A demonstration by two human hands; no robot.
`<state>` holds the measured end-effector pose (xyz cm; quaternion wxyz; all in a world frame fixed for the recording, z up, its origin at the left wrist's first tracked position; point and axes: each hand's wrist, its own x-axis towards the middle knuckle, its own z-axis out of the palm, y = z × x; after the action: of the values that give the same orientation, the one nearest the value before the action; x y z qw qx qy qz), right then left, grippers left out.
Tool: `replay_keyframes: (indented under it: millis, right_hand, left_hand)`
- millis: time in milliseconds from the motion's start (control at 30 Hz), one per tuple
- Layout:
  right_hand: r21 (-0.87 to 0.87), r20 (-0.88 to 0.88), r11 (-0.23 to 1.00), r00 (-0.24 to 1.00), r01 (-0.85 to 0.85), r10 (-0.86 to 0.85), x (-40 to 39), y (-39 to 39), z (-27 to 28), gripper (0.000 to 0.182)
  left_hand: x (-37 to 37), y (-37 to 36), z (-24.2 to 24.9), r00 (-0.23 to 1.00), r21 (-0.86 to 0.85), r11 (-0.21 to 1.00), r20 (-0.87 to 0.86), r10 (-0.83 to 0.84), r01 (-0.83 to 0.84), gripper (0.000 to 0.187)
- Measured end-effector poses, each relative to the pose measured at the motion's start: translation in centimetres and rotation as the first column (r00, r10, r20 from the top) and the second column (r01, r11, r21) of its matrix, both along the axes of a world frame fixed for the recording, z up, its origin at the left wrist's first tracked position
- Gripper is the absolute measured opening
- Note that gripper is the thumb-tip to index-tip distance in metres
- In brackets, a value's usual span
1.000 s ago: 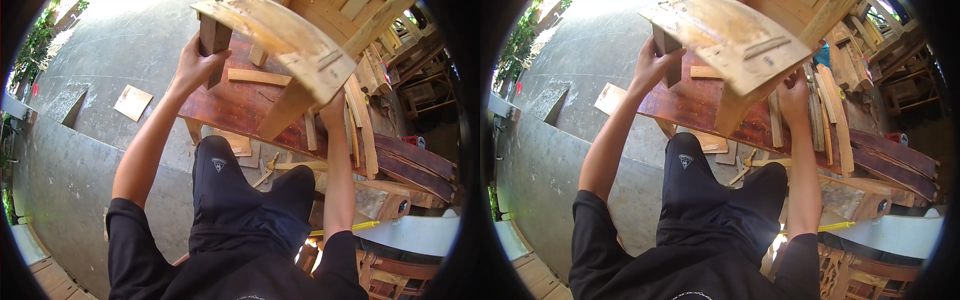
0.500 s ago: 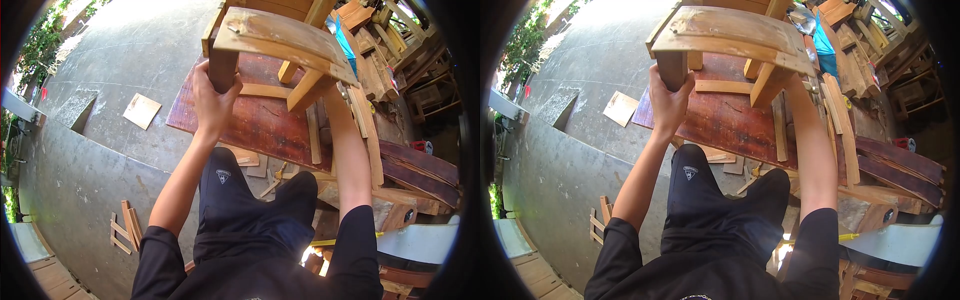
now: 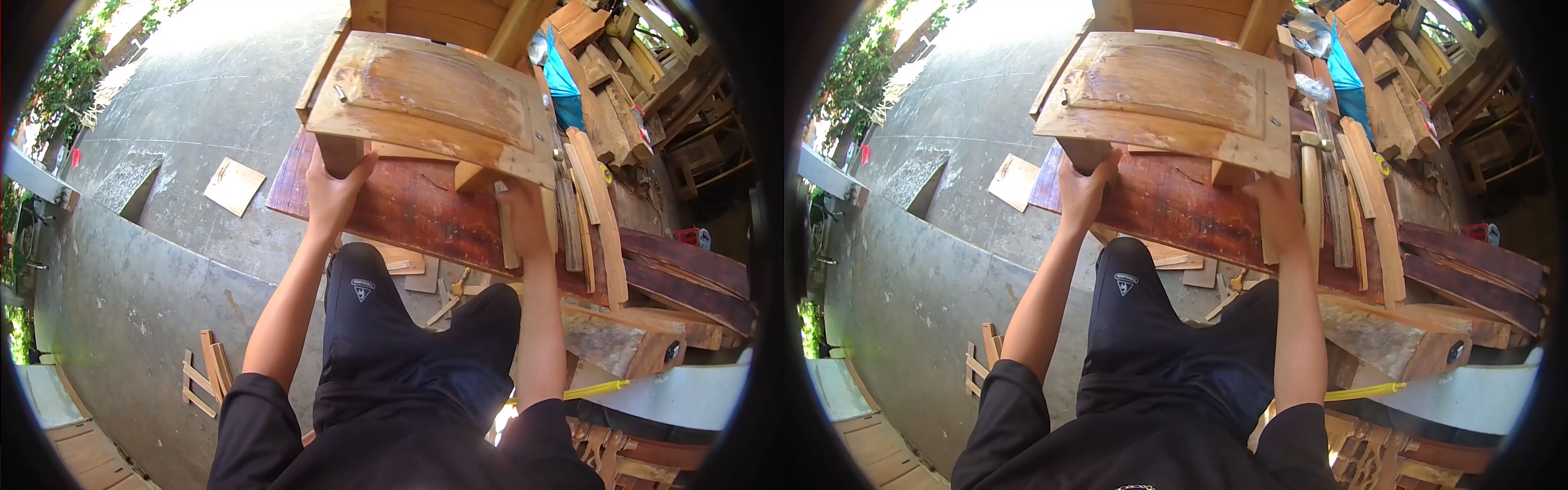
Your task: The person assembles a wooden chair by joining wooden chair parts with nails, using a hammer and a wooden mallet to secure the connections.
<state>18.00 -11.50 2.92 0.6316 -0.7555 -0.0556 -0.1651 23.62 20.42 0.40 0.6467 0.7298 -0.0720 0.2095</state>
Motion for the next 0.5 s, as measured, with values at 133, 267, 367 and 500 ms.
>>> replay_keyframes:
  millis: [133, 267, 367, 500]
  right_hand:
    - [-0.17, -0.013, 0.985, 1.0, 0.013, -0.016, -1.4, 4.6, 2.2, 0.07]
    - [-0.592, 0.063, 0.787, 0.984, 0.172, -0.167, 0.1, 4.8, 2.5, 0.074]
    - [-0.554, -0.077, 0.83, 0.989, 0.066, -0.13, -0.4, 4.2, 3.8, 0.076]
    - [-0.563, -0.061, 0.822, 0.989, 0.08, -0.138, -2.8, 4.0, 4.9, 0.077]
  left_hand:
    - [0.0, -0.2, -0.9, 0.999, -0.05, 0.998, -0.02, -0.03, 0.029, 0.044]
    - [-0.1, -0.3, -1.1, 1.0, -0.035, 0.999, -0.027, -0.001, 0.0, 0.043]
    - [0.1, -0.3, -1.0, 0.999, -0.012, 0.999, 0.012, 0.042, -0.042, 0.035]
    - [-0.2, -1.0, -0.6, 0.992, 0.026, 0.996, 0.094, 0.086, -0.089, 0.022]
